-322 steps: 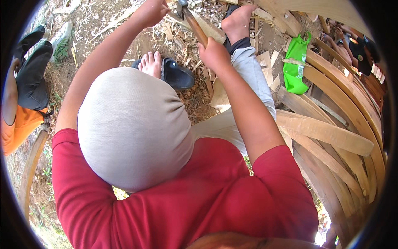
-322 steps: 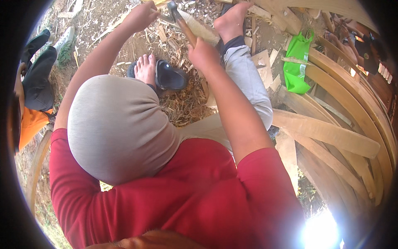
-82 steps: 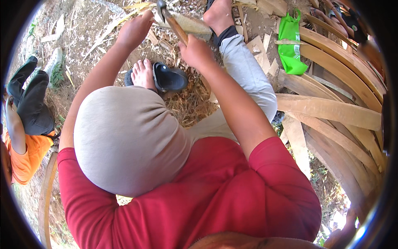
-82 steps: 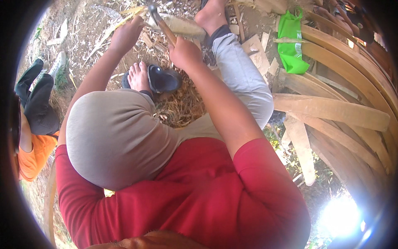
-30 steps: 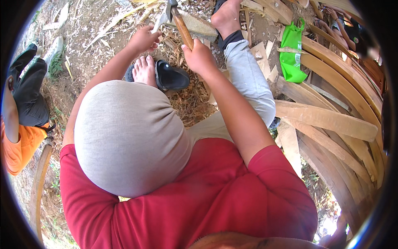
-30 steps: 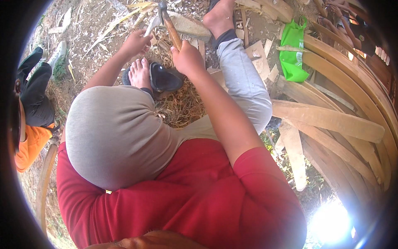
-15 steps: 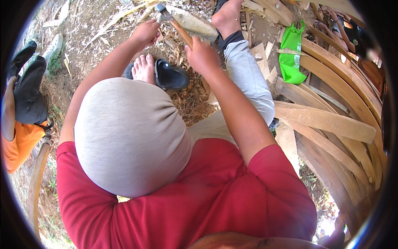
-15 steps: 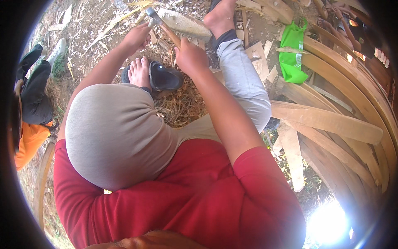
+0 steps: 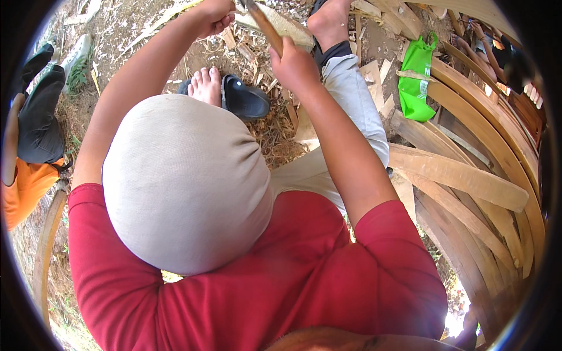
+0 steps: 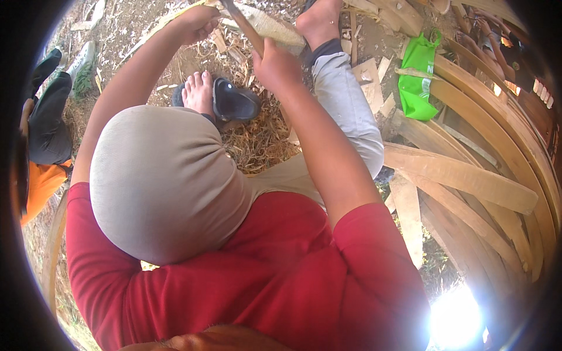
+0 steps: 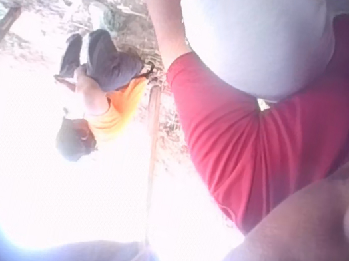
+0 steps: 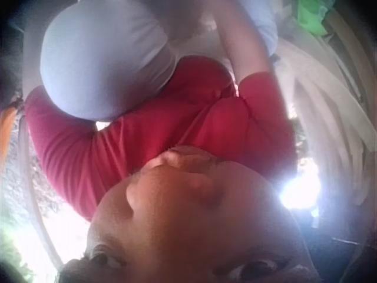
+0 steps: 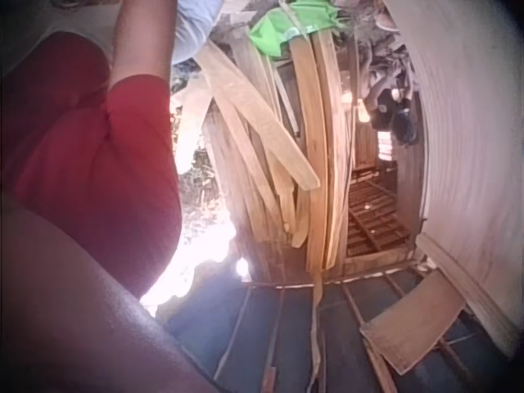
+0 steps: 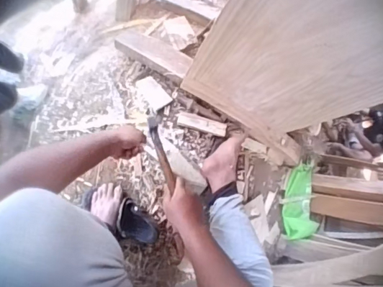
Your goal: The person shaves a piece of wood with a hand axe, removing thin layers while holding the wood by hand.
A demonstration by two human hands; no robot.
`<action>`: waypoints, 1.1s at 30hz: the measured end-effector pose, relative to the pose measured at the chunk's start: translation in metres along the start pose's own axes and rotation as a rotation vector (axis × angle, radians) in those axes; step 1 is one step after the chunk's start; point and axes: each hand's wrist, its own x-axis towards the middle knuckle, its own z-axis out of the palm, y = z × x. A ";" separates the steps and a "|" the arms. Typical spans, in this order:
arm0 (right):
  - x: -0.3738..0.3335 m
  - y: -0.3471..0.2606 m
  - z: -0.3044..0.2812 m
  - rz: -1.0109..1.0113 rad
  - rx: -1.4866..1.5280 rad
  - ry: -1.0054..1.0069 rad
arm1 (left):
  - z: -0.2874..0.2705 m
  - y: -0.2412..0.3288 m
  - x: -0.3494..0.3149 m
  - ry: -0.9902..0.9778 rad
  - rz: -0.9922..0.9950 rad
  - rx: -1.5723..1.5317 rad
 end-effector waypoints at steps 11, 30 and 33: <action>-0.001 0.010 0.023 0.090 0.066 -0.056 | 0.017 -0.002 0.020 -0.019 0.036 0.066; -0.006 0.012 0.027 0.137 0.120 -0.085 | 0.045 -0.022 -0.030 0.072 0.051 0.086; -0.002 0.015 0.025 0.130 0.113 -0.056 | 0.039 -0.023 -0.025 0.040 0.039 0.095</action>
